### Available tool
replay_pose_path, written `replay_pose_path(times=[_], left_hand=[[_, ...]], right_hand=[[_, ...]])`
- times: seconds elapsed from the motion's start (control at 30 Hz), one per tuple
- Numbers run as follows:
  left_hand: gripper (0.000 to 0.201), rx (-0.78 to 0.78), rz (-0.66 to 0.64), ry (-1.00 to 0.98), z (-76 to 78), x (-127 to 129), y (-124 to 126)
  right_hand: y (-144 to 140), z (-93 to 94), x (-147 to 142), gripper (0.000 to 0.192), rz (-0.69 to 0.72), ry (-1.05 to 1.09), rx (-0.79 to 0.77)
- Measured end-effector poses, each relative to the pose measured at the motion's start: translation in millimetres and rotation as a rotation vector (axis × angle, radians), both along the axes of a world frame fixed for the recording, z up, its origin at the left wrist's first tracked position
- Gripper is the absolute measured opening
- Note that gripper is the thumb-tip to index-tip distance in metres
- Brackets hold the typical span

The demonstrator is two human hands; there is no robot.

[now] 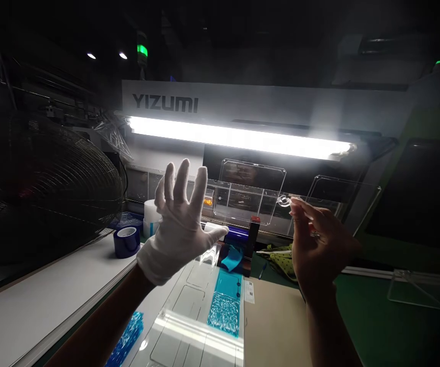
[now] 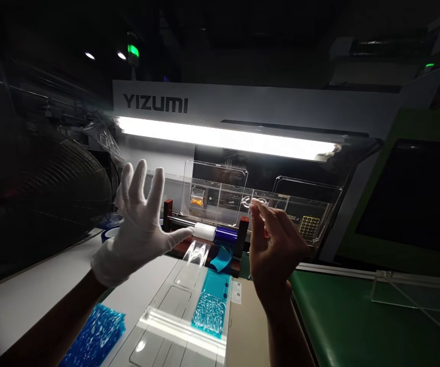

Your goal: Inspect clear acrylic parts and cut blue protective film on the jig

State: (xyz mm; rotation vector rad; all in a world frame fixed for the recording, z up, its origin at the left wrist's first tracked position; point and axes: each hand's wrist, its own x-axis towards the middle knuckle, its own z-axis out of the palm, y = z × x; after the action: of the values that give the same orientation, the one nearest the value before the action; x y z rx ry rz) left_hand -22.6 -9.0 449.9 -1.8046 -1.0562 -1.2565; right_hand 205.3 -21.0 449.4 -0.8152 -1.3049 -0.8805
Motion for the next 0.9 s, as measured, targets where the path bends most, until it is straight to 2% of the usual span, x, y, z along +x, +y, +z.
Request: replay_pose_path(times=[0.23,0.4,0.5,0.63,0.77,0.9], left_hand=[[0.095,-0.007,-0.028,0.118,17.0,24,-2],[0.095,0.000,-0.074,0.135,14.9,31,14],[0.093,0.007,-0.037,0.102,8.5,24,26],[0.094,0.025,0.015,0.059,0.8,7,41],[0.109,0.093,0.013,0.065,-2.6,-9,55],[0.118,0.105,-0.013,0.043,-3.1,-14,61]], right_hand=[[-3,-4.1,-19,0.012,0.012,-0.083,-0.029],[2,-3.8,-33,0.014,0.077,-0.136,-0.068],[0,-6.6,-35,0.021,0.126,-0.154,-0.090],[-11,-21.6,-29,0.024,0.144,-0.173,-0.106],[-21,-41.2,-19,0.024,0.187,-0.172,-0.123],[-24,-51.4,-8,0.024,0.173,-0.172,-0.142]])
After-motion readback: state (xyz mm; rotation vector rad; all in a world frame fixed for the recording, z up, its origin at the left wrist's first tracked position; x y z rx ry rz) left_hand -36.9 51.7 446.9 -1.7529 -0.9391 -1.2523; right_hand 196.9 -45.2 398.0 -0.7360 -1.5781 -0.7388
